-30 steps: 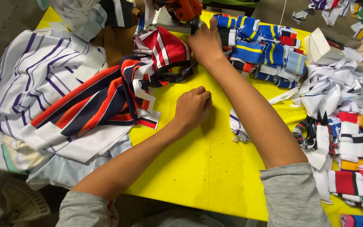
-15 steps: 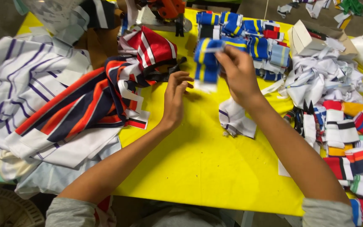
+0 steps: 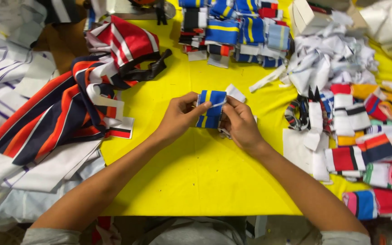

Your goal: Folding and stacking fabric strips into organized piles on a work table.

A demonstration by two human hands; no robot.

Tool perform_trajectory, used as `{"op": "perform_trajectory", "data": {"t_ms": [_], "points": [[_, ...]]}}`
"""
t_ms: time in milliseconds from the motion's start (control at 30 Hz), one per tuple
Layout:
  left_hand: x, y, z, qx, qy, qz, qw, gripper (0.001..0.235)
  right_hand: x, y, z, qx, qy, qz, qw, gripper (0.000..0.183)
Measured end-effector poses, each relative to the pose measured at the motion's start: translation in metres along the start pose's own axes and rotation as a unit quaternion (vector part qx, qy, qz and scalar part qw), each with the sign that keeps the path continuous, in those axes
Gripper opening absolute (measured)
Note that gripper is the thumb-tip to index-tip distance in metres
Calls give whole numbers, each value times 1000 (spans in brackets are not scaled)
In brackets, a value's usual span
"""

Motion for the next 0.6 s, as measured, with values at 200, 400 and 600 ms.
{"op": "perform_trajectory", "data": {"t_ms": [200,400,600], "points": [[21,-8,-7,94,-25,-13,995,29,1,12,-5,-56,9,2,998,40],[33,-6,-21,129,-6,-39,991,25,-12,21,-9,-69,27,-91,993,51],[41,2,-17,116,38,-30,992,21,-7,10,-7,-29,23,-50,998,51]]}}
Point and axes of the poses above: each hand's wrist, its own z-axis towards the middle knuckle, its own y-axis out of the palm, x = y × z, the point moved 6 cm from there along z, towards the middle knuckle, and after that the axes turned 1 degree about -x, right-handed, at the moved point
